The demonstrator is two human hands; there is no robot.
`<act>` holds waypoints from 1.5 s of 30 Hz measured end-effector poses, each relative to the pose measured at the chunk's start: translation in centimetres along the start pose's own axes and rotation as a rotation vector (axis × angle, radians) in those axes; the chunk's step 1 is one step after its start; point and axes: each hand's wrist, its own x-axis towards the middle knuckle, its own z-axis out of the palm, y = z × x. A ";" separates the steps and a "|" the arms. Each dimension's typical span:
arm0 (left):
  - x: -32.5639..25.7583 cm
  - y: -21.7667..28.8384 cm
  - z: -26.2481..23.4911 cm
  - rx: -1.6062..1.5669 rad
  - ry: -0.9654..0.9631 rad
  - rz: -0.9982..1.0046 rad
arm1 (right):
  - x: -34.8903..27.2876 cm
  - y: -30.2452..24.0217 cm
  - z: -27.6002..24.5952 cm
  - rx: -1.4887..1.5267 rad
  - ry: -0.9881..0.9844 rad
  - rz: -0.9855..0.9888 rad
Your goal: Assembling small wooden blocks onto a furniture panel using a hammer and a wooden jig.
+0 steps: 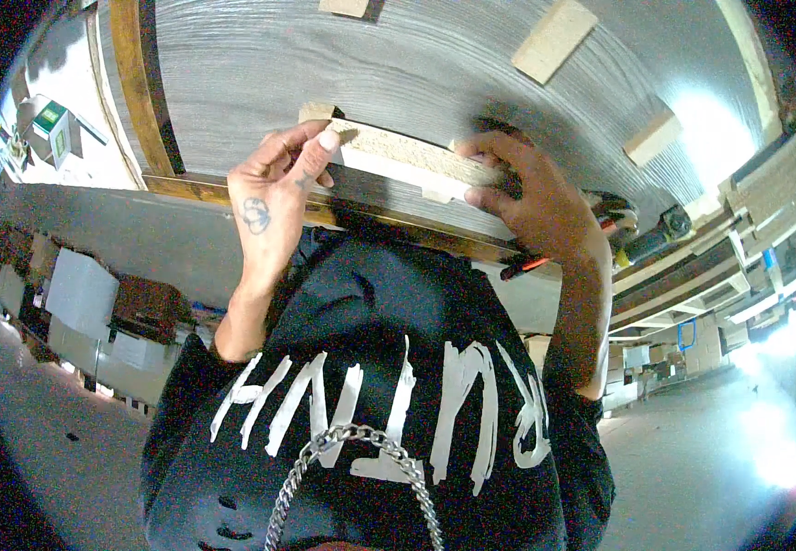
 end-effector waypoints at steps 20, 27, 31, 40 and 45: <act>-0.4 2.2 0.6 -0.063 -0.091 0.402 | -3.3 -1.7 0.7 -0.234 0.477 -0.504; 4.0 0.8 2.0 0.049 -0.058 0.507 | 0.0 -1.2 1.5 -0.591 0.743 -0.529; 4.1 0.2 2.5 0.085 -0.047 0.541 | 0.6 0.1 2.3 -0.607 0.793 -0.514; 5.2 -0.2 3.5 0.140 -0.019 0.610 | 1.8 1.2 1.9 -0.592 0.872 -0.508; 5.0 -0.2 3.5 0.129 -0.021 0.637 | 2.0 1.5 1.9 -0.599 0.883 -0.502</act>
